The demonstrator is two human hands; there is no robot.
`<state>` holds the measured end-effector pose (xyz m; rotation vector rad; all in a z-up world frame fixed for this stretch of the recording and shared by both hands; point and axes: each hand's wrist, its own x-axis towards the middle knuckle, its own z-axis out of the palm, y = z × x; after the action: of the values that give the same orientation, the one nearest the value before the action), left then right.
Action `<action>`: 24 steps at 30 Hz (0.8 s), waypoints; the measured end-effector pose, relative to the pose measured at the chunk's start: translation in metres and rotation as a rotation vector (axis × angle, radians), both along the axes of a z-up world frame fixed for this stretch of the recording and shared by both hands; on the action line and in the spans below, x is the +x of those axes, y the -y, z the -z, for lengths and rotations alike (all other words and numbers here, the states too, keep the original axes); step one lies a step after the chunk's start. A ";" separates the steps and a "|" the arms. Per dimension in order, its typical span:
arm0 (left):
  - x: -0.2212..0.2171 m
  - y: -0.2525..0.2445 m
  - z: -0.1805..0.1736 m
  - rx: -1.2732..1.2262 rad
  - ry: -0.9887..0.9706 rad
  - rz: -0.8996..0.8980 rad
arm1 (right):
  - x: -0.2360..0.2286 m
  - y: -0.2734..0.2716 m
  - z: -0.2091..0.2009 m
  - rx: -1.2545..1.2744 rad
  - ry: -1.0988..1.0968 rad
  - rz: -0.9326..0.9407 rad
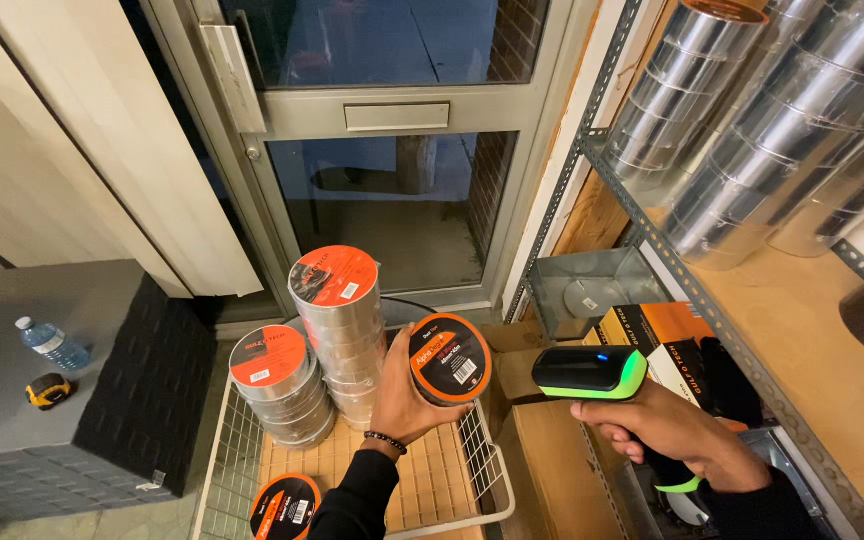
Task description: The person repeatedly picks up rolls of duct tape from a metal shelf, scans them with a handheld barcode scanner, and places them into a wire cart. The person handles both silver and black rolls, stacking them in the cart after scanning.
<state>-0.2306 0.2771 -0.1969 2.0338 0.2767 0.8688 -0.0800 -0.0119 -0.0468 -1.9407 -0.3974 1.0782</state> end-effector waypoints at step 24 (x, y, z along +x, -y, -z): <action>-0.062 -0.015 0.015 -0.208 -0.187 -0.178 | 0.010 -0.027 0.100 0.702 -0.617 0.254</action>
<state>-0.2931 0.2925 -0.2119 1.9166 0.6344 0.7235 -0.0700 0.0155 -0.1464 -0.9523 -0.1413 1.1110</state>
